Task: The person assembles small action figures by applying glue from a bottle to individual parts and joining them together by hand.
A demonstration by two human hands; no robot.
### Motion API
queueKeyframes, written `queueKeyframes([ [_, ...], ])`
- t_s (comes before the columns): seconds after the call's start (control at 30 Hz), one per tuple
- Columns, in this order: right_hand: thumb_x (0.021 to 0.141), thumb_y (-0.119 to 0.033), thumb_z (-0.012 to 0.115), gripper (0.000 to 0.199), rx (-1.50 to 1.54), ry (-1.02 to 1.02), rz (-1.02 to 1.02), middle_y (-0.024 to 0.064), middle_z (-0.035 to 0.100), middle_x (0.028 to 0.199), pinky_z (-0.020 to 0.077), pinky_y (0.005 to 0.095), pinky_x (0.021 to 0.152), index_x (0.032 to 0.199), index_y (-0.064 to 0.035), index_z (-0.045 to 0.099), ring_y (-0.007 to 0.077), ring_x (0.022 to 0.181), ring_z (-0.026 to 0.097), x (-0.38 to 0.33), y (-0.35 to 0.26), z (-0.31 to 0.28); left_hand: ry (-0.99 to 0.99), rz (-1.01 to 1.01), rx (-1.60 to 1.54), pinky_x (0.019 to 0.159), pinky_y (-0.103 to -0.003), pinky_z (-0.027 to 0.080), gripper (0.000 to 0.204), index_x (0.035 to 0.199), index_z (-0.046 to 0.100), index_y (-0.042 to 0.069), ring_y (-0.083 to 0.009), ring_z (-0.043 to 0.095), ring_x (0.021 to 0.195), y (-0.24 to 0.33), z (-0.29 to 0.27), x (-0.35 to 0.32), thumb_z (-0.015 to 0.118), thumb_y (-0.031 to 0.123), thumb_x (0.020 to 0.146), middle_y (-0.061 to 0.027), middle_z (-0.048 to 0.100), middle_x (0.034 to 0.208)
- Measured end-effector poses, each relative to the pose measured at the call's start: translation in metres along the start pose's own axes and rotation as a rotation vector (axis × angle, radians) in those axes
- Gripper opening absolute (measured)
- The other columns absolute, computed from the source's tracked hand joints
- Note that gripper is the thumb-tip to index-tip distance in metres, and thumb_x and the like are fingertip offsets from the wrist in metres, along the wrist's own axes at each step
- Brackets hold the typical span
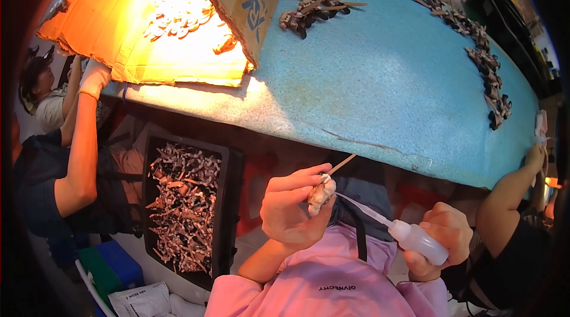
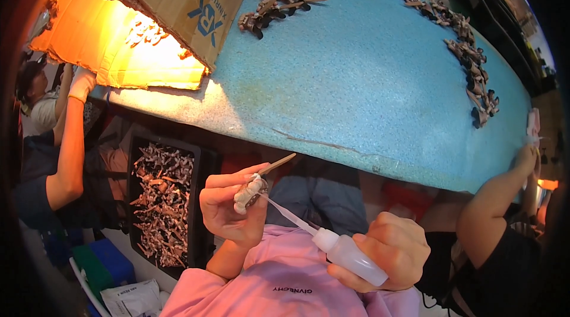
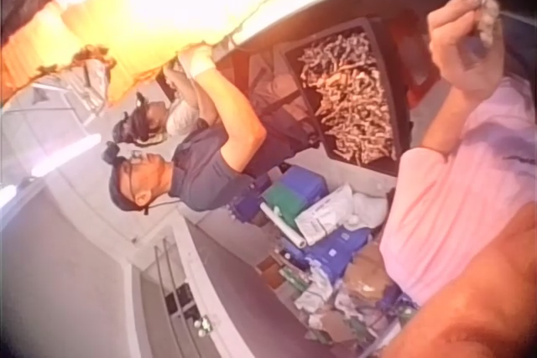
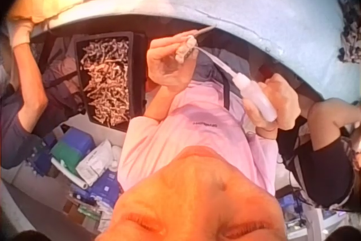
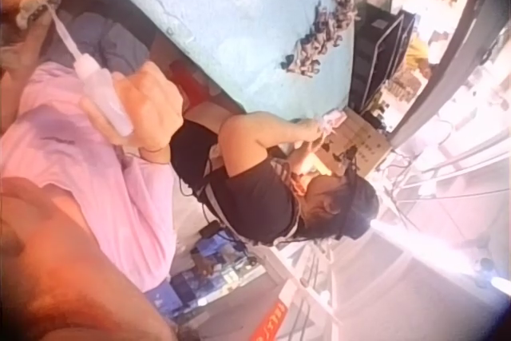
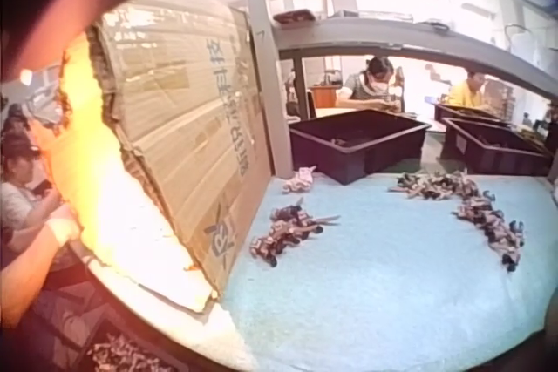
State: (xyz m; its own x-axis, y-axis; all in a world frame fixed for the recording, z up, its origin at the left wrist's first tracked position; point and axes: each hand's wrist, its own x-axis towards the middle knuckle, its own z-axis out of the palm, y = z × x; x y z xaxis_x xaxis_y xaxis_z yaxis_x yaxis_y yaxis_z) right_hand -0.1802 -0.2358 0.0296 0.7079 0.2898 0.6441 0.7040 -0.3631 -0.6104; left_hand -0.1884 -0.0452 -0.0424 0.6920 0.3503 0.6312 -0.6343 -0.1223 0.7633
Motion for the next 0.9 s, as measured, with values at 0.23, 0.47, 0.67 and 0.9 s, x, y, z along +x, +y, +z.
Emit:
queueKeyframes([
  [0.23, 0.064, -0.033, 0.079, 0.041, 0.040, 0.015, -0.031, 0.0047, 0.051, 0.054, 0.0340, 0.0257, 0.034, 0.079, -0.0024, 0.055, 0.0181, 0.037, 0.044, -0.001, 0.004, 0.007, 0.001, -0.026, -0.003, 0.078, -0.046, 0.054, 0.042, 0.099, 0.046, -0.003, -0.0336, 0.062, 0.087, 0.001, -0.003, -0.001, 0.066, -0.016, 0.064, -0.0186, 0.052, 0.097],
  [0.47, 0.064, -0.034, 0.078, 0.044, 0.052, 0.124, -0.091, 0.0046, 0.048, 0.051, 0.0304, 0.0247, 0.031, 0.077, 0.0012, 0.055, 0.0162, 0.035, 0.042, -0.003, 0.004, 0.006, -0.014, -0.068, -0.030, 0.077, -0.039, 0.054, 0.042, 0.099, 0.046, -0.002, -0.0319, 0.062, 0.089, 0.003, -0.004, 0.000, 0.065, -0.017, 0.065, -0.0185, 0.052, 0.097],
  [0.67, 0.064, -0.034, 0.079, 0.043, 0.130, 0.066, -0.117, 0.0033, 0.047, 0.049, 0.0311, 0.0244, 0.031, 0.077, 0.0010, 0.056, 0.0152, 0.034, 0.041, -0.003, 0.006, 0.015, -0.008, -0.074, -0.009, 0.075, -0.034, 0.054, 0.042, 0.098, 0.046, -0.001, -0.0302, 0.062, 0.090, -0.001, -0.006, -0.005, 0.066, -0.016, 0.065, -0.0190, 0.053, 0.098],
  [0.9, 0.063, -0.031, 0.080, 0.041, 0.109, 0.034, -0.108, 0.0036, 0.049, 0.049, 0.0317, 0.0239, 0.031, 0.075, 0.0004, 0.056, 0.0144, 0.034, 0.042, 0.000, 0.003, 0.018, 0.001, -0.087, 0.019, 0.075, -0.032, 0.053, 0.040, 0.097, 0.046, -0.002, -0.0293, 0.063, 0.089, 0.001, -0.004, -0.004, 0.066, -0.015, 0.065, -0.0195, 0.055, 0.097],
])
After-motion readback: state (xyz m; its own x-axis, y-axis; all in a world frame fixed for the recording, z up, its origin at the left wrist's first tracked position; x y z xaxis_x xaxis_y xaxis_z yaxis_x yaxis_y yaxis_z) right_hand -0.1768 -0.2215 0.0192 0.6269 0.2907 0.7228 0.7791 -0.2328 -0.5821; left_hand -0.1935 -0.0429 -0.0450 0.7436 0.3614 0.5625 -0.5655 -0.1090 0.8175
